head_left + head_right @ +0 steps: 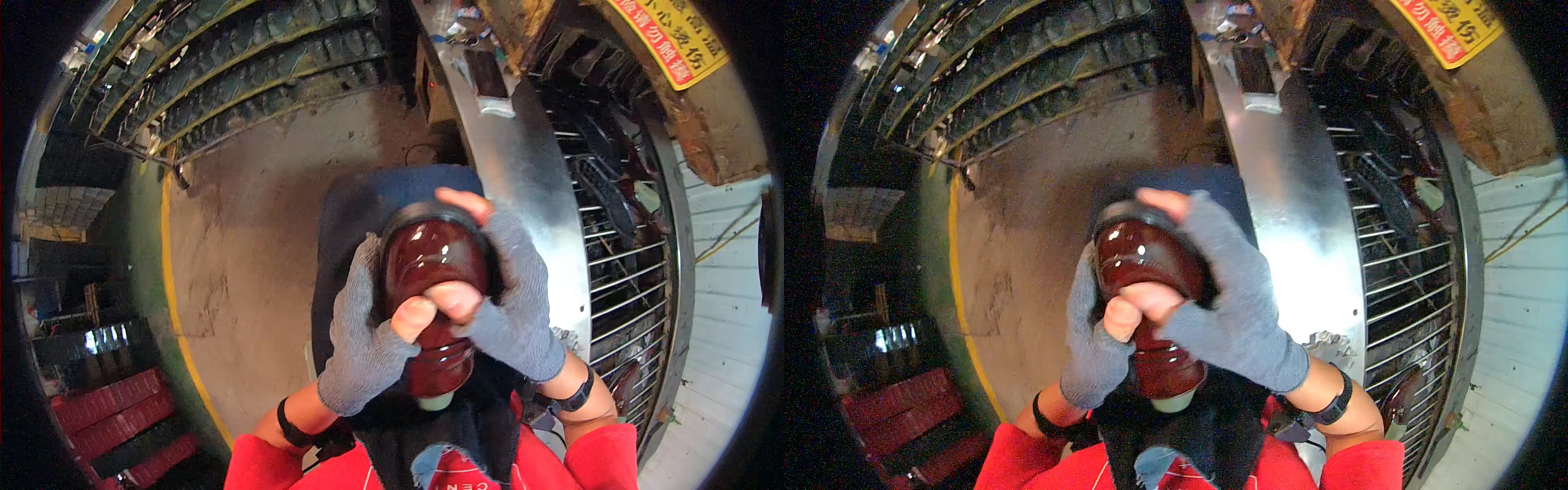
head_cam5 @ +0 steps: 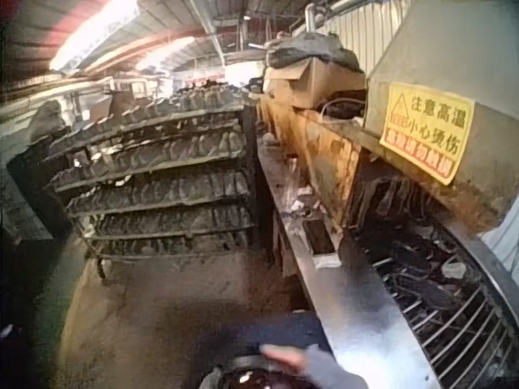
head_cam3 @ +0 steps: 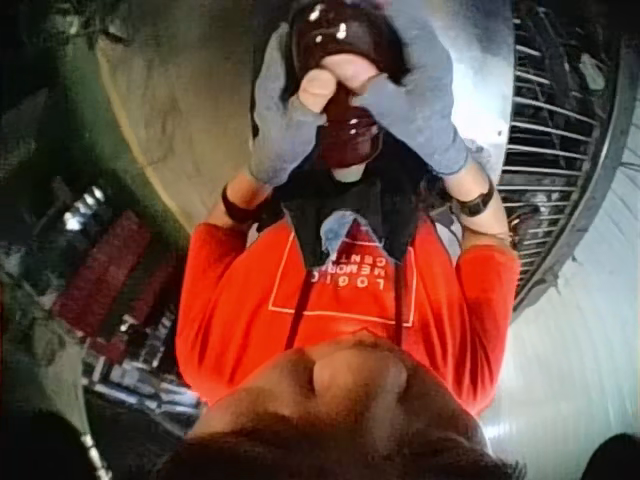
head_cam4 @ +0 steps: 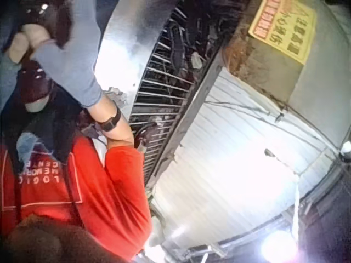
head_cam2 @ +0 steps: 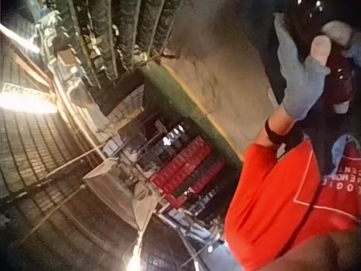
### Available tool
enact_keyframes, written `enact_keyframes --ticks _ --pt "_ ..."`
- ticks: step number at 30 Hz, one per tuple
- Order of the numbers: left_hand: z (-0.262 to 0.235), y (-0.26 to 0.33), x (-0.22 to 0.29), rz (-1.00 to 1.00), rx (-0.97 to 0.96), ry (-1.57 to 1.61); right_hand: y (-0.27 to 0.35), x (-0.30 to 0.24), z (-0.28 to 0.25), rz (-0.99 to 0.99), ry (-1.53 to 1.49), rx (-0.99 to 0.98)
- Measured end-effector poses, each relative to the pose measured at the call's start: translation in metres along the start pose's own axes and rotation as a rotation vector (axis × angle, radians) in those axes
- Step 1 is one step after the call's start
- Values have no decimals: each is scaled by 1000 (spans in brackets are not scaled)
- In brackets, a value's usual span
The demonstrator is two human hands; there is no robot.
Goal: Polishing and wiping a leather shoe with a cloth in a factory setting.
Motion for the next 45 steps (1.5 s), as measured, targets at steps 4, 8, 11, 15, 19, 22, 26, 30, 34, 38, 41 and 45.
enact_keyframes --ticks 4,8,11,15,19,22,26,30,34,38,41,45 --pt "-16 -23 36 211 -202 -254 58 61 71 508 -917 24" --pt "20 -95 61 308 -518 -77 35 89 88 570 -1048 -222" --pt "33 -121 41 83 -454 -37 47 92 97 643 -1001 -340" --pt "30 -112 23 124 -372 103 81 90 112 984 -1452 -275" --pt "21 -118 5 -68 -312 190 97 73 88 658 -1475 -333" --pt "11 -131 -11 429 -92 163 102 84 88 715 -1264 -356" --pt "0 -108 -25 317 -59 -262 116 123 77 912 -1150 -38" --pt "-5 -59 -90 -138 -272 -312 137 128 92 963 -1082 13" --pt "-3 -73 -87 -253 -364 -432 135 131 93 1043 -1149 25" --pt "-6 -76 -85 -26 -355 -524 130 135 96 1030 -1169 14" --pt "-12 -79 -91 -95 -416 -431 121 131 94 949 -1136 3" --pt "-19 -85 -94 -178 -415 -341 121 130 92 946 -1197 -168"
Point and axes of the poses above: each hand's wrist, its own y-axis away from the middle knuckle, its own z-axis out of the palm, x = y × z, the point moved 5 cm from there along -y, towards the middle knuckle, and after that the axes turned 14 degrees about y, right-handed, at the moved point
